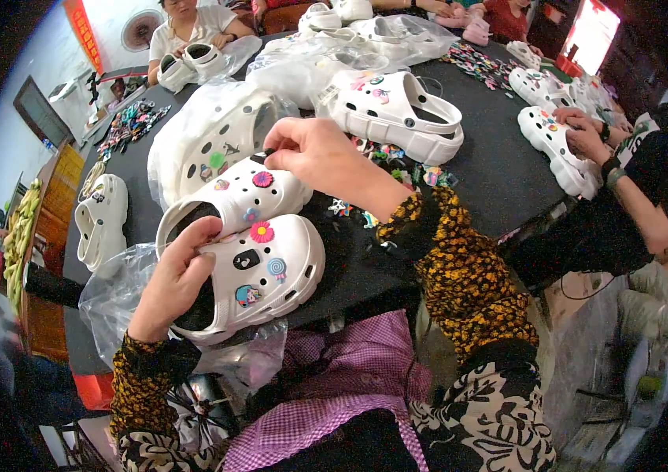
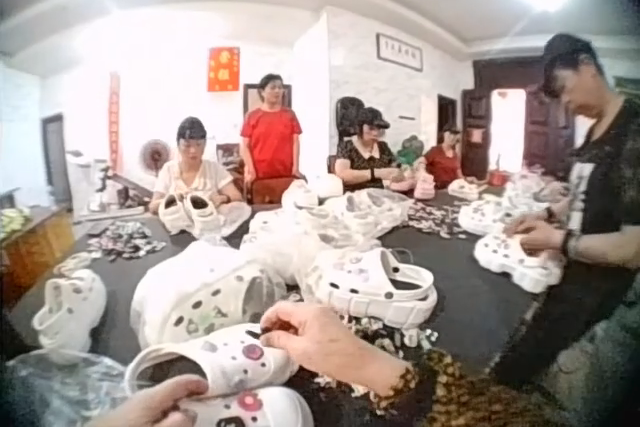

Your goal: Decorate clog-style shoes with charms/pins.

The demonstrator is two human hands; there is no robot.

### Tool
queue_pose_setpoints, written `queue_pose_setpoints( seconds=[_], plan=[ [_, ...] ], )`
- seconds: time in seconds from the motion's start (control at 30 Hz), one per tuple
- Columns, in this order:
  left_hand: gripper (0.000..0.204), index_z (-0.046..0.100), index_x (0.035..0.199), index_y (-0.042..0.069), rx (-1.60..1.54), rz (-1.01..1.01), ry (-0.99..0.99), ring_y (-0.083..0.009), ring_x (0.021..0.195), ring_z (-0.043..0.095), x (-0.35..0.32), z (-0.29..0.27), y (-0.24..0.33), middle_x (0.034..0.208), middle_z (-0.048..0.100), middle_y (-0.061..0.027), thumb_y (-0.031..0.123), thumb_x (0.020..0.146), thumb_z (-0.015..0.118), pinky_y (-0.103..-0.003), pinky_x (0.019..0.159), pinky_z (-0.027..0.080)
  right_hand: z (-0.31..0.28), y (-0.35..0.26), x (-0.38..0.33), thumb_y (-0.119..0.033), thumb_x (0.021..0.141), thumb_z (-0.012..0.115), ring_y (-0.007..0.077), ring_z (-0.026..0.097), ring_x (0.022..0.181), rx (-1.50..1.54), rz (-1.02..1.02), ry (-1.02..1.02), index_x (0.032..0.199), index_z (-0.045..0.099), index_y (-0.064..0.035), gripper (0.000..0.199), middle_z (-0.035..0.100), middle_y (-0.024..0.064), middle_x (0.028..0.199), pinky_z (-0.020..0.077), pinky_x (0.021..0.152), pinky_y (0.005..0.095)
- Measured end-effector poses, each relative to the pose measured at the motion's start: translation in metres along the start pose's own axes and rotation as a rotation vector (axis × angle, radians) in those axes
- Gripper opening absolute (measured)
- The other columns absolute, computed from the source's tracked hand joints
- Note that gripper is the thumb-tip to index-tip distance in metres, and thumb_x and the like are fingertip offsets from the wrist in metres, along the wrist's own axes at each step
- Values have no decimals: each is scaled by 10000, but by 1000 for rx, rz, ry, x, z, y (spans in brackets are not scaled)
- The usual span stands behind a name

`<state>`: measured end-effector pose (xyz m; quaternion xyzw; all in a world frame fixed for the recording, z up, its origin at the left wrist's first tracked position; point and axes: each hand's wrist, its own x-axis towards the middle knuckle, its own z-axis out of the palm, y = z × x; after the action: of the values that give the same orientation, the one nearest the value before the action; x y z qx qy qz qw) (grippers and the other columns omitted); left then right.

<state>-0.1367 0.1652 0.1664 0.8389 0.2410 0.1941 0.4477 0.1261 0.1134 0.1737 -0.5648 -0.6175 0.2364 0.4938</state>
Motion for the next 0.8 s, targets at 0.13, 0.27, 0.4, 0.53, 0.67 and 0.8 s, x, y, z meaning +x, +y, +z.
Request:
queue_pose_setpoints(
  seconds=[0.13, 0.27, 0.4, 0.53, 0.67, 0.8],
  plan=[
    [373, 484, 1208, -30, 33, 25, 3, -252, 968, 600, -2, -2, 0, 1067, 602, -203, 46, 845, 447, -322, 848, 457, 13, -1, 17, -62, 812, 624, 156, 614, 749, -176, -80, -10, 880, 639, 32, 117, 656, 105, 795, 479, 708, 283],
    [380, 485, 1211, -23, 68, 70, 27, -325, 990, 598, -3, 0, -2, 1059, 595, -229, 55, 840, 458, -354, 859, 456, 22, 14, 29, -78, 755, 636, 286, 648, 743, -294, -235, 17, 864, 672, 9, 144, 660, 169, 777, 503, 709, 362],
    [385, 484, 1217, -18, 69, 98, 49, -345, 1007, 582, -4, 2, -11, 1057, 590, -228, 60, 840, 463, -378, 885, 446, 27, 19, 28, -59, 759, 598, 338, 608, 841, -514, -394, 11, 839, 687, -13, 128, 647, 165, 816, 478, 808, 415],
    [391, 482, 1224, -17, 107, 111, 32, -363, 1033, 562, -4, -1, -9, 1077, 582, -228, 65, 842, 467, -399, 910, 430, 23, 20, 30, -53, 764, 582, 338, 615, 846, -519, -426, -28, 842, 693, -2, 145, 653, 173, 830, 483, 816, 413],
    [392, 481, 1226, -22, 93, 116, 33, -364, 1046, 556, -4, 0, -11, 1092, 578, -230, 62, 844, 463, -400, 916, 428, 20, 21, 34, -63, 776, 597, 299, 631, 823, -450, -363, -109, 888, 682, 25, 166, 665, 163, 842, 491, 784, 368],
    [393, 478, 1227, -28, 113, 103, 24, -362, 1051, 555, -4, -1, -5, 1097, 577, -232, 60, 844, 461, -400, 922, 427, 20, 14, 30, -66, 785, 589, 297, 637, 822, -365, -179, -128, 891, 684, 29, 171, 667, 171, 849, 491, 781, 369]
  ],
)
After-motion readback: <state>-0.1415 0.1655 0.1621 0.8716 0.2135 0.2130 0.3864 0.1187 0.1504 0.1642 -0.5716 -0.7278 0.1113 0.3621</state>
